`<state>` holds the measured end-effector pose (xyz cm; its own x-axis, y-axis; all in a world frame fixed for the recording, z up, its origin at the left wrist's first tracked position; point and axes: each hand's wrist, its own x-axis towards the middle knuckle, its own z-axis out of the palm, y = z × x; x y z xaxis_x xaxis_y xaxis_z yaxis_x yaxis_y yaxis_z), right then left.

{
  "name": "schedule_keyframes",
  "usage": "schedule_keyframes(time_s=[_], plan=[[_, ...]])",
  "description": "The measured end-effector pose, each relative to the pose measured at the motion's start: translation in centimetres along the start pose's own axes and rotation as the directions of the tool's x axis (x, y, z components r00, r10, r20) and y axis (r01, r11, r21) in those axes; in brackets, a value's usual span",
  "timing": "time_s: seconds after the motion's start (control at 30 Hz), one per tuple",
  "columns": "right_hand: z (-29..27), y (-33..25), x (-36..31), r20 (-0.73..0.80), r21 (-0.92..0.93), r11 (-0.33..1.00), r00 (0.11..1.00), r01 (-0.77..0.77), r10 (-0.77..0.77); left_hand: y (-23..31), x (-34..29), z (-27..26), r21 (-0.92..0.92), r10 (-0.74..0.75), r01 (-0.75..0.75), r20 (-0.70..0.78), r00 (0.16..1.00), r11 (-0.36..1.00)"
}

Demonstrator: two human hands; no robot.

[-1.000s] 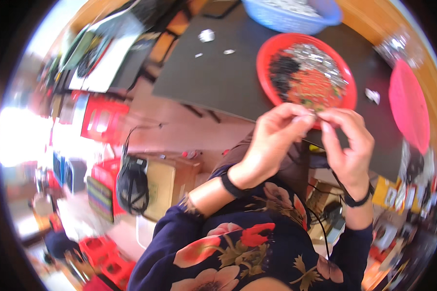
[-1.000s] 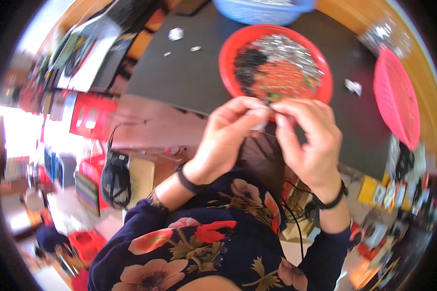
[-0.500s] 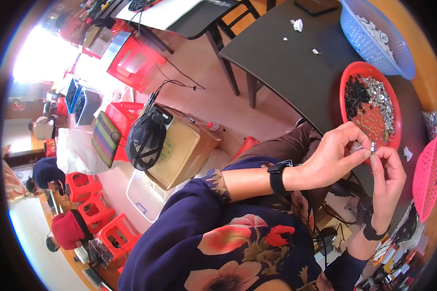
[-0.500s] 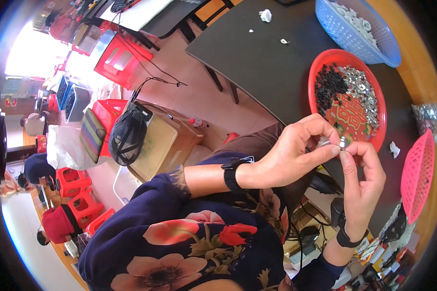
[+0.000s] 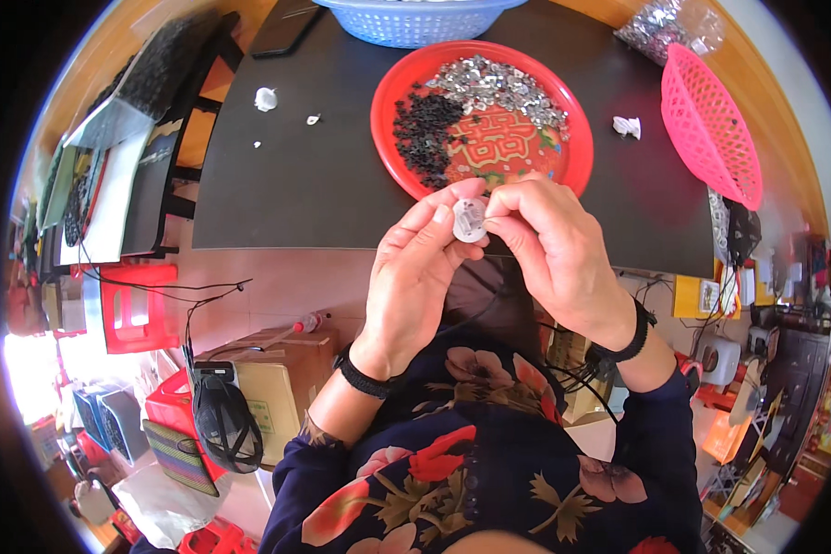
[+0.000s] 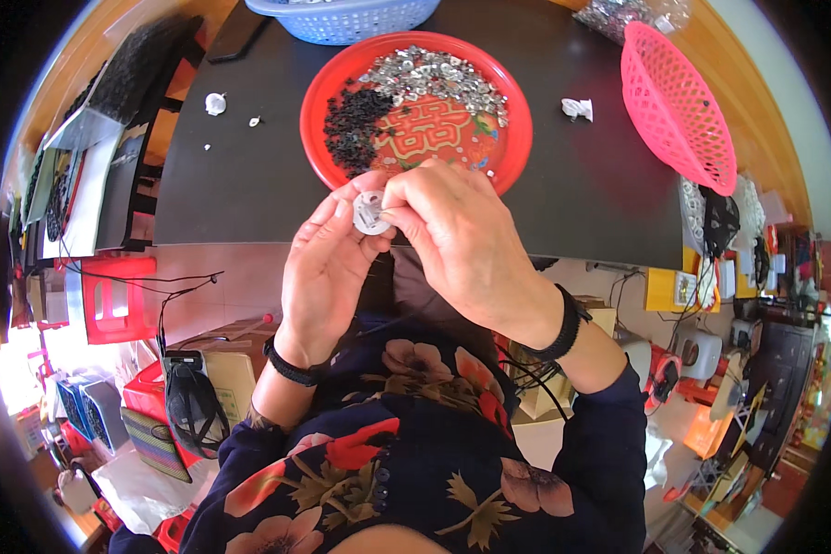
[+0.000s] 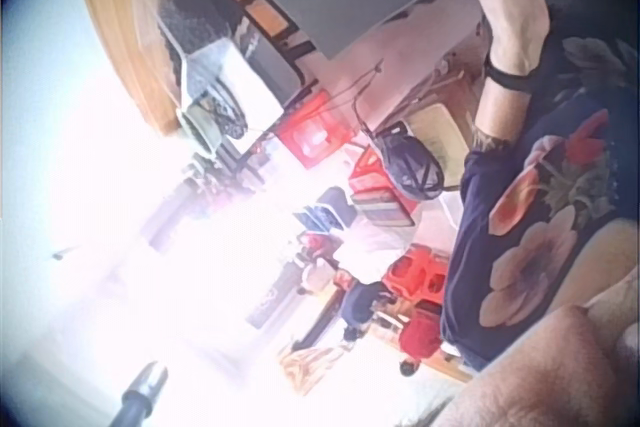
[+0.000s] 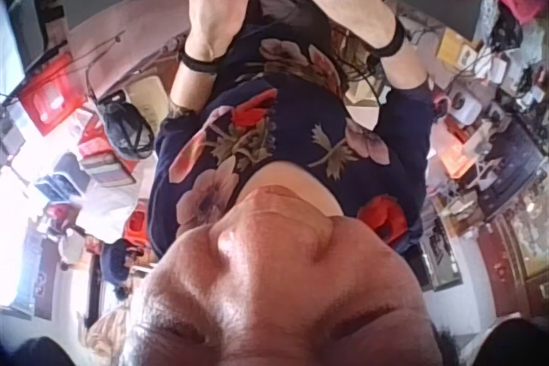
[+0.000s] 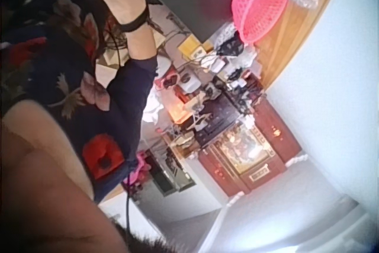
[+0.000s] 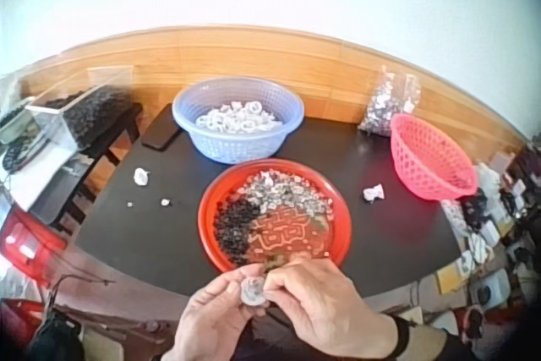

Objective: Manually assembling small plastic and metal components, likely for footwear or accessories, by inserting metal pieces into plastic bases.

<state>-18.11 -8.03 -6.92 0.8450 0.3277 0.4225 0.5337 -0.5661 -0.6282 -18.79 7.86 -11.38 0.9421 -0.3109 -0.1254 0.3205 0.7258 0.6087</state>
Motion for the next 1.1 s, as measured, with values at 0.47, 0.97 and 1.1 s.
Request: schedule_keyframes(time_s=[0.47, 0.97, 1.1], plan=[[-0.1, 0.9, -0.5, 0.103, -0.374, 0.86, 0.937, 0.347, -0.334, -0.7, 0.0, 0.2, 0.053, 0.045, -0.044, -0.012, 0.999, 0.998], [0.5, 0.6, -1.5, -0.027, 0.439, 0.871, 0.965, -0.221, 0.259, -1.2, -0.2, 1.0, 0.109, 0.092, -0.087, -0.036, 0.995, 0.99], [0.8, 0.7, -1.9, 0.059, 0.623, 0.707, 0.921, -0.335, 0.384, -1.2, -0.5, 1.5, 0.088, 0.099, -0.101, 0.02, 0.995, 0.991]])
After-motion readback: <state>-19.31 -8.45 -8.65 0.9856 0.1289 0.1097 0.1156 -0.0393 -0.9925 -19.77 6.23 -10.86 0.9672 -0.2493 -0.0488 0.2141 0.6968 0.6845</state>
